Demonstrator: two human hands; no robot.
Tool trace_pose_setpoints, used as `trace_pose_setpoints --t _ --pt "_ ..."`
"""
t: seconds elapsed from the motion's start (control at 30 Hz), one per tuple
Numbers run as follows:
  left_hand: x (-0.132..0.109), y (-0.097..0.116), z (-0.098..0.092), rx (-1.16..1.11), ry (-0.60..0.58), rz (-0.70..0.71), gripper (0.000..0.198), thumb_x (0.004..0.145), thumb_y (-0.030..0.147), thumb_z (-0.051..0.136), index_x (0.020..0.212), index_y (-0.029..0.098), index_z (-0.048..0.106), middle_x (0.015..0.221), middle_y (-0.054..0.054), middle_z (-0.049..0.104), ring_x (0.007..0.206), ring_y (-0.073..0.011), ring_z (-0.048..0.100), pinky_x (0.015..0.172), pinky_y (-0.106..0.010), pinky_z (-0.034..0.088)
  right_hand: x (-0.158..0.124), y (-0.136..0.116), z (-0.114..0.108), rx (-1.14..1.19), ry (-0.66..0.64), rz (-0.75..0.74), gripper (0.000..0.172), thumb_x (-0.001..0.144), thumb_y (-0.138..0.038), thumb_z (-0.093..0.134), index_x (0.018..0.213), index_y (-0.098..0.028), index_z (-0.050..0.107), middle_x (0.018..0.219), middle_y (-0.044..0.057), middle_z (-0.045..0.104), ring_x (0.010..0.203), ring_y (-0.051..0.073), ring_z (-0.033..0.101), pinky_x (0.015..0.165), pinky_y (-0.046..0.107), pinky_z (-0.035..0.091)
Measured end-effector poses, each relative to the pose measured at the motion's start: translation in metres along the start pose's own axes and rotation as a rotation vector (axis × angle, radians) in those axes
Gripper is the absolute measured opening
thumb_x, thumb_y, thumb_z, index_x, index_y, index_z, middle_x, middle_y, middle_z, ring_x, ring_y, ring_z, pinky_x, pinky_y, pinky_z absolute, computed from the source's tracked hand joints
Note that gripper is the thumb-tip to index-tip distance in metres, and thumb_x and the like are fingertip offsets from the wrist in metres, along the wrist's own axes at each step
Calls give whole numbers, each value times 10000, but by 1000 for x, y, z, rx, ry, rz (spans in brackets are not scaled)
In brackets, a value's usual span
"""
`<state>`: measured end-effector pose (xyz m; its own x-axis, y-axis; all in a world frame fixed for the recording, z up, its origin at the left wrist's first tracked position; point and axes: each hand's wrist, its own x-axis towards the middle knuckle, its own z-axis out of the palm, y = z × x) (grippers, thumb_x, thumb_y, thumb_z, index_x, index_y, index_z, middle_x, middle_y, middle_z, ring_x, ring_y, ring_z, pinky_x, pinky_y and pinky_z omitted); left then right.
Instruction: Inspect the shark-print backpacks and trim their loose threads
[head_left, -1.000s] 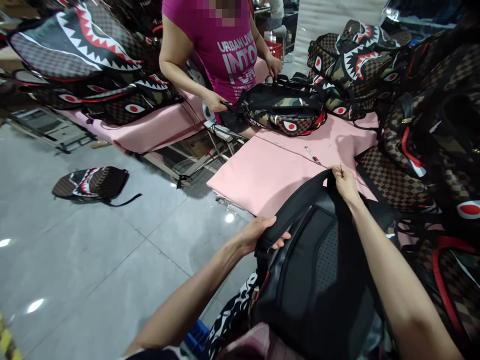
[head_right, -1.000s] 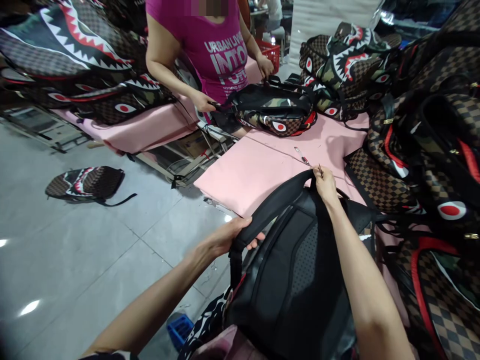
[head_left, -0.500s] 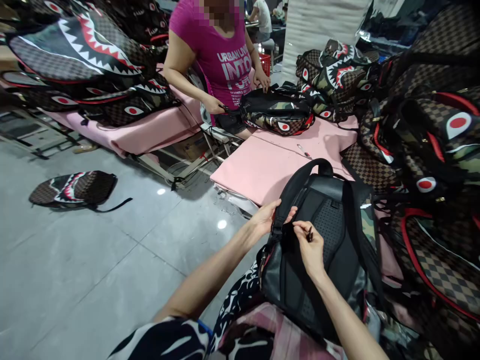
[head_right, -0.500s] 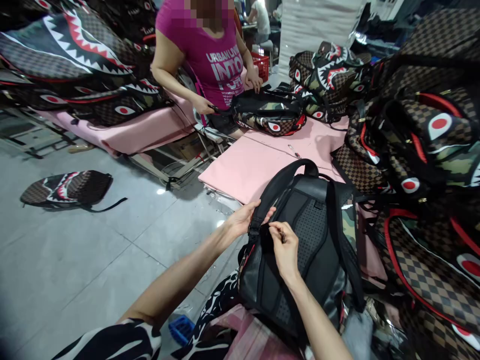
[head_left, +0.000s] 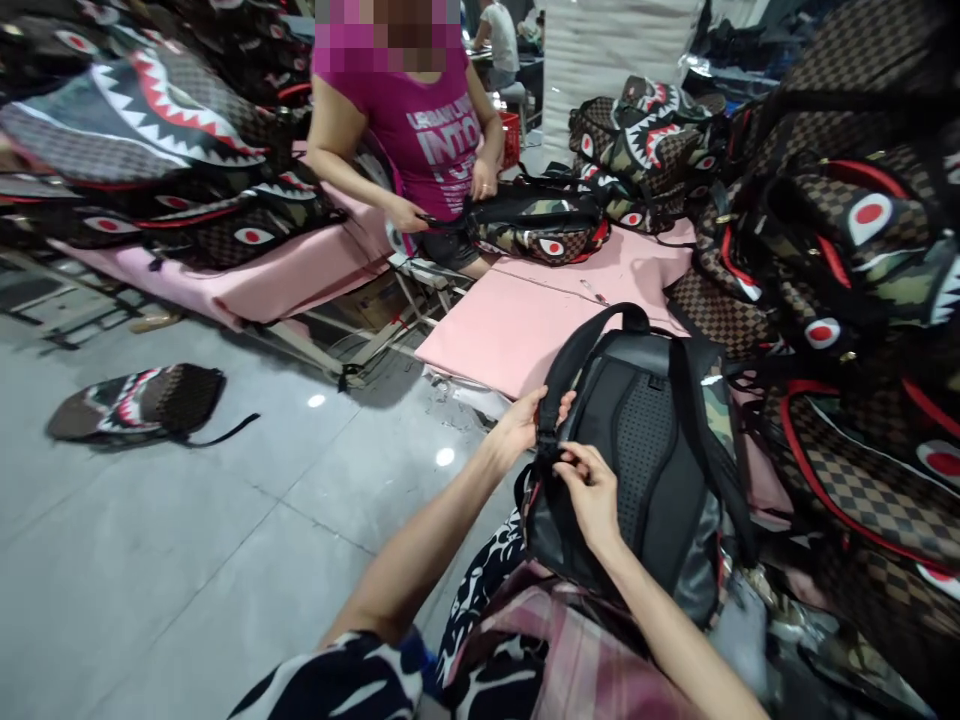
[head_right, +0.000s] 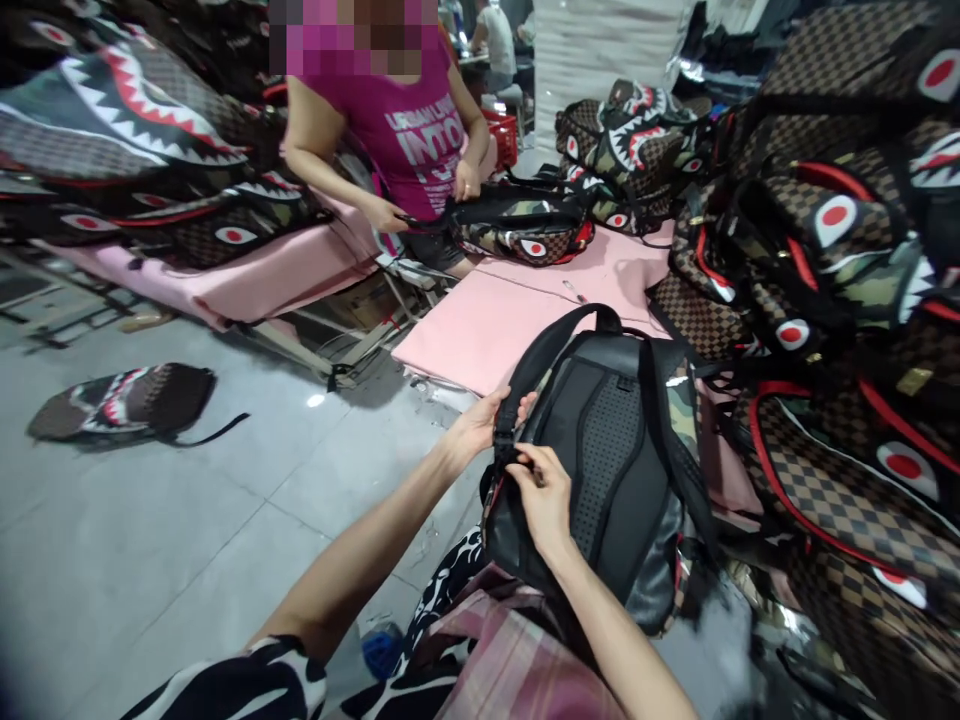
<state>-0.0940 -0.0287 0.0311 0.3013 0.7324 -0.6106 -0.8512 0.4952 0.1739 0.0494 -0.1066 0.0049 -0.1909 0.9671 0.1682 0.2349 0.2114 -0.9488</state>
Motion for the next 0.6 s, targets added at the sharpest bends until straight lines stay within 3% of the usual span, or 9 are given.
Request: trace_pose_setpoints --t 0.17,0.3,0.47,0.6 --pt "-4 -3 -6 55 45 28 331 914 198 303 1129 40 499 646 -61 603 508 -112 578 487 -190 524 21 4 -2 -496 -71 -490 180 862 -172 431 838 -200 608 900 39 612 718 118 570 566 219 394" --pt "1 -5 -5 66 94 39 342 922 202 266 1134 55 490 687 -67 609 524 -109 585 497 -195 534 36 6 -10 -790 -100 -780 254 879 -135 367 711 -189 550 734 0 604 626 94 551 516 216 364" --pt "1 -21 7 66 173 36 322 905 184 290 1117 77 508 681 -49 590 519 -105 575 484 -202 536 32 14 1 -882 -45 -708 237 862 -130 380 687 -190 528 608 -15 537 556 98 521 490 215 358" --pt "-6 -18 14 152 228 93 297 904 170 285 1023 80 542 688 -42 590 522 -82 556 479 -168 519 -3 16 1 -753 -198 -667 188 853 -170 414 730 -209 551 724 -34 591 551 74 534 426 199 327"
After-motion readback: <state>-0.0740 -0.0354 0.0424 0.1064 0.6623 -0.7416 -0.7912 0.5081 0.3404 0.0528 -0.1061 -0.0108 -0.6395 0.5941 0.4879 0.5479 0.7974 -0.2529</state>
